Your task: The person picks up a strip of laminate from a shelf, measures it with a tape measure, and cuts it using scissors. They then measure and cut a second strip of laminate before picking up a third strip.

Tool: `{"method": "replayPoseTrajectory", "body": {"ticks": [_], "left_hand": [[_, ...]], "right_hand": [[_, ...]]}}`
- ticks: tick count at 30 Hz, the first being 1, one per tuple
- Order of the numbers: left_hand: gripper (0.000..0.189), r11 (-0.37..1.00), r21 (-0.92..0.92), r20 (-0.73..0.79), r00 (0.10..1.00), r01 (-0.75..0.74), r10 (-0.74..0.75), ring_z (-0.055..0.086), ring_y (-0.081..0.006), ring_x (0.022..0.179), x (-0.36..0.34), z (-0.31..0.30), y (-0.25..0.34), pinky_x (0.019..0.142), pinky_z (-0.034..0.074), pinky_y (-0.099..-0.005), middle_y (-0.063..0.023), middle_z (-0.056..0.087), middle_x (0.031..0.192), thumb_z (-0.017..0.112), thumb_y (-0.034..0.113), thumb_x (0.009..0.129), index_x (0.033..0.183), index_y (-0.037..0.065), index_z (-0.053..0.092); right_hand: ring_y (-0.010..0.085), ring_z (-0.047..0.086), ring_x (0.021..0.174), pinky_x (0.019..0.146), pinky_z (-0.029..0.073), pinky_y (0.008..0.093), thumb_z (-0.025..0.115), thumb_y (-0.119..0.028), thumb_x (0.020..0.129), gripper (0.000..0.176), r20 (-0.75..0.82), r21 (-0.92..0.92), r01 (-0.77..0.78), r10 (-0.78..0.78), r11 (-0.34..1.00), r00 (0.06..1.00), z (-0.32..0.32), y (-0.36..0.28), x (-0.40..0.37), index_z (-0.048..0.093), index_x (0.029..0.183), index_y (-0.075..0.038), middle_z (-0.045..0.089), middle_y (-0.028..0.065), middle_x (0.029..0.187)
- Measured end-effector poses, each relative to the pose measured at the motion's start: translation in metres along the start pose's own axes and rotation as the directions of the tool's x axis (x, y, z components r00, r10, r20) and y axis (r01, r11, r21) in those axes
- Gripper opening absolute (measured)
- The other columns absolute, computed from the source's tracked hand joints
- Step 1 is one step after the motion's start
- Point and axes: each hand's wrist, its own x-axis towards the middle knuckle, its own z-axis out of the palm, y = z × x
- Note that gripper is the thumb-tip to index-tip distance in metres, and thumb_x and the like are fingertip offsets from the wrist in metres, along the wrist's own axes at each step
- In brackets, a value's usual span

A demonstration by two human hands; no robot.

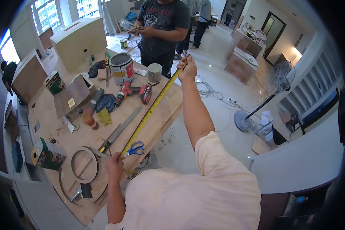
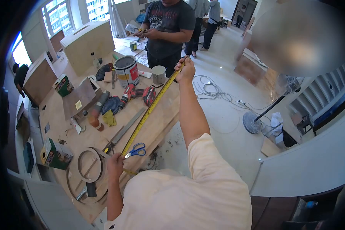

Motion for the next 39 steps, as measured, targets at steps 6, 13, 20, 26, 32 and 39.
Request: {"method": "replayPoseTrajectory", "body": {"ticks": [6, 13, 20, 26, 32, 39], "left_hand": [[0.02, 0.996, 0.083, 0.072, 0.996, 0.042, -0.048, 0.067, -0.0275, 0.074, 0.01, 0.008, -0.028, 0.067, 0.051, -0.0387, -0.013, 0.069, 0.081, 0.058, 0.019, 0.088, 0.099, 0.007, 0.069], [0.023, 0.987, 0.055, 0.239, 0.957, 0.153, -0.162, 0.066, -0.0285, 0.083, 0.019, -0.011, -0.01, 0.075, 0.05, -0.0389, -0.0078, 0.07, 0.085, 0.058, 0.025, 0.086, 0.1, 0.012, 0.071], [0.022, 0.988, 0.055, 0.235, 0.96, 0.145, -0.154, 0.065, -0.0284, 0.085, 0.018, -0.013, -0.009, 0.076, 0.049, -0.0394, -0.0062, 0.07, 0.084, 0.059, 0.025, 0.085, 0.099, 0.013, 0.071], [0.02, 0.99, 0.118, 0.209, 0.972, 0.08, -0.104, 0.063, -0.018, 0.064, 0.018, -0.014, -0.009, 0.065, 0.048, -0.0333, -0.0055, 0.069, 0.077, 0.058, 0.015, 0.085, 0.1, 0.009, 0.07], [0.018, 0.986, 0.102, 0.12, 0.983, 0.129, -0.141, 0.065, -0.0311, 0.085, 0.017, -0.009, -0.016, 0.075, 0.049, -0.0424, -0.0083, 0.069, 0.084, 0.059, 0.02, 0.084, 0.095, 0.014, 0.071], [0.018, 0.981, 0.102, 0.193, 0.964, 0.165, -0.183, 0.065, -0.0319, 0.085, 0.024, -0.012, -0.026, 0.075, 0.049, -0.0428, -0.0093, 0.069, 0.083, 0.055, 0.018, 0.083, 0.09, 0.013, 0.071]], "right_hand": [[0.0133, 0.045, 0.053, 0.047, 0.038, 0.027, 0.044, -0.024, 0.099, 0.014, 0.046, -0.093, 0.006, -0.002, 0.996, 0.999, -0.032, 0.012, 0.034, 0.052, 0.093, -0.015, 0.052, 0.0024, 0.071], [0.0116, 0.04, 0.054, 0.044, 0.033, 0.0242, 0.041, -0.017, 0.097, 0.013, -0.19, -0.286, -0.044, -0.012, 0.957, 0.982, -0.032, 0.016, 0.037, 0.045, 0.087, -0.009, 0.047, 0.0036, 0.072], [0.0121, 0.04, 0.053, 0.043, 0.034, 0.0236, 0.036, -0.022, 0.102, 0.023, -0.246, -0.315, -0.06, -0.021, 0.947, 0.969, -0.014, 0.02, 0.02, 0.045, 0.088, -0.006, 0.044, 0.0035, 0.072], [0.0122, 0.041, 0.054, 0.046, 0.036, 0.0239, 0.035, -0.026, 0.103, 0.027, -0.262, -0.326, -0.084, -0.005, 0.942, 0.965, -0.007, 0.023, 0.022, 0.045, 0.088, -0.006, 0.045, 0.0037, 0.073], [0.0154, 0.048, 0.065, 0.053, 0.042, 0.0274, 0.034, -0.027, 0.104, 0.027, -0.153, -0.328, -0.077, 0.028, 0.942, 0.988, -0.002, 0.015, 0.02, 0.044, 0.092, -0.005, 0.049, 0.0058, 0.08], [0.0288, 0.062, 0.09, 0.082, 0.054, 0.0409, 0.037, -0.021, 0.103, 0.028, 0.003, -0.318, -0.155, 0.164, 0.935, 0.986, 0.001, 0.04, -0.032, 0.049, 0.111, 0.003, 0.06, 0.015, 0.1]]}}
